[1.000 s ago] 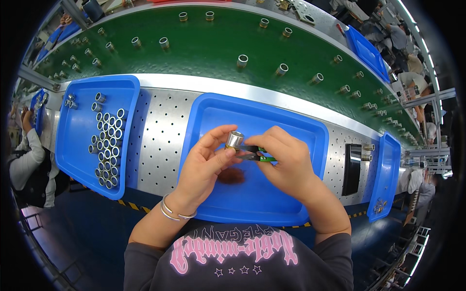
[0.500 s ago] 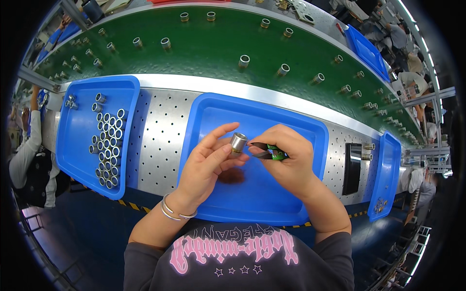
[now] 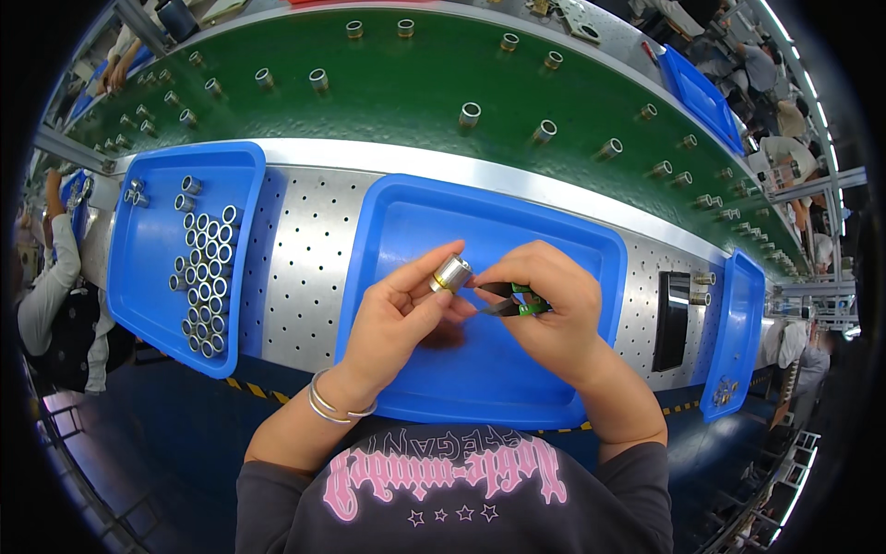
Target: The person picks up small cylindrical metal parts from a blue tray and uses a green-handled tool to scrape the edges. The person rotates the parts to treat different sides and places the finished pieces onto a green conveyor belt. The process is repeated continuously for multiple units.
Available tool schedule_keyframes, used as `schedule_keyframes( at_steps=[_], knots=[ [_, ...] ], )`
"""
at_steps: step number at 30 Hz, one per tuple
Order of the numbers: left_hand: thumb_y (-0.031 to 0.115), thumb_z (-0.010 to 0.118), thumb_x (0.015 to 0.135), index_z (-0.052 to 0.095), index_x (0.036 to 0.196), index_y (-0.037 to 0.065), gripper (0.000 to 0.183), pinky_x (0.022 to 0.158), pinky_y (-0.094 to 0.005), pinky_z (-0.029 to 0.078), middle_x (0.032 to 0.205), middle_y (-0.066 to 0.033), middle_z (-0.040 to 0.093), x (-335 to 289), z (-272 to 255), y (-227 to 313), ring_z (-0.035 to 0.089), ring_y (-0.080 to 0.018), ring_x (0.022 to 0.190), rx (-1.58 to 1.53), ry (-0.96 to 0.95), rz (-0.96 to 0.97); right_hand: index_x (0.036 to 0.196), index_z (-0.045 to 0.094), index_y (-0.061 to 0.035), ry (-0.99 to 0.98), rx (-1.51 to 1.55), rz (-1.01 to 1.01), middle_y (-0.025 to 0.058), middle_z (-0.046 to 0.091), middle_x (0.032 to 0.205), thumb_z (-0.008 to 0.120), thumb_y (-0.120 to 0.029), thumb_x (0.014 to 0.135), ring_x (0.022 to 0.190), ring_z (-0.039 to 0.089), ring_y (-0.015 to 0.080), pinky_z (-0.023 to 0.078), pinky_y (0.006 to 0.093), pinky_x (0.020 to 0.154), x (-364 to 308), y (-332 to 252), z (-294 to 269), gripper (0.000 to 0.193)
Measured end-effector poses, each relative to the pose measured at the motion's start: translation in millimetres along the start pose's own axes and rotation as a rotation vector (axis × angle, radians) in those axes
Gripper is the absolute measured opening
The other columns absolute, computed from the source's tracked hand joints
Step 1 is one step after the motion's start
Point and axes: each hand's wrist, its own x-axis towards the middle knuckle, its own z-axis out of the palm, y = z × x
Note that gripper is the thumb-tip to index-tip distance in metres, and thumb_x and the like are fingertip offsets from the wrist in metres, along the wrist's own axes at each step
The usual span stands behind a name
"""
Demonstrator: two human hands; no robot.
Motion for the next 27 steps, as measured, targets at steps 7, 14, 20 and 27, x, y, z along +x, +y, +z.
schedule_keyframes(
  at_steps=[7,14,20,27],
  knots=[
    [0.002,0.045,0.089,0.041,0.132,0.005,0.043,0.078,-0.0233,0.049,0.111,-0.0106,0.058,-3,4,0,0.06,-0.0131,0.091,0.078,-0.032,0.022,0.085,0.063,-0.0034,0.047,0.028,0.004,0.0093,0.061,0.077,0.062,0.01,0.06,0.068,0.06,0.0208,0.047,0.0274,0.056,1,-3,-9,0.028],
    [0.003,0.045,0.09,0.039,0.132,0.003,0.043,0.081,-0.0249,0.048,0.113,-0.0126,0.057,-4,4,-1,0.059,-0.0149,0.095,0.035,-0.024,0.05,0.091,0.062,-0.003,0.127,0.049,0.068,0.0096,0.061,0.079,0.067,0.003,0.066,0.068,0.059,0.0187,0.045,0.0251,0.056,0,2,-10,0.026],
    [0.005,0.052,0.089,0.036,0.132,0.001,0.046,0.087,-0.0284,0.046,0.116,-0.0159,0.055,2,6,-1,0.058,-0.0174,0.098,-0.087,0.109,0.138,0.096,0.063,-0.0093,-0.036,-0.177,-0.091,0.0041,0.06,0.071,0.071,-0.017,0.07,0.058,0.056,0.0173,0.04,0.0278,0.051,1,0,-12,0.027],
    [0.0,0.056,0.085,0.038,0.128,0.001,0.047,0.09,-0.0276,0.045,0.116,-0.017,0.055,1,6,-2,0.056,-0.0167,0.102,-0.098,0.094,0.19,0.086,0.065,-0.0133,-0.058,-0.225,-0.012,0.0009,0.057,0.061,0.068,-0.019,0.074,0.051,0.052,0.0174,0.037,0.0292,0.047,-2,4,-3,0.013]
  ],
)
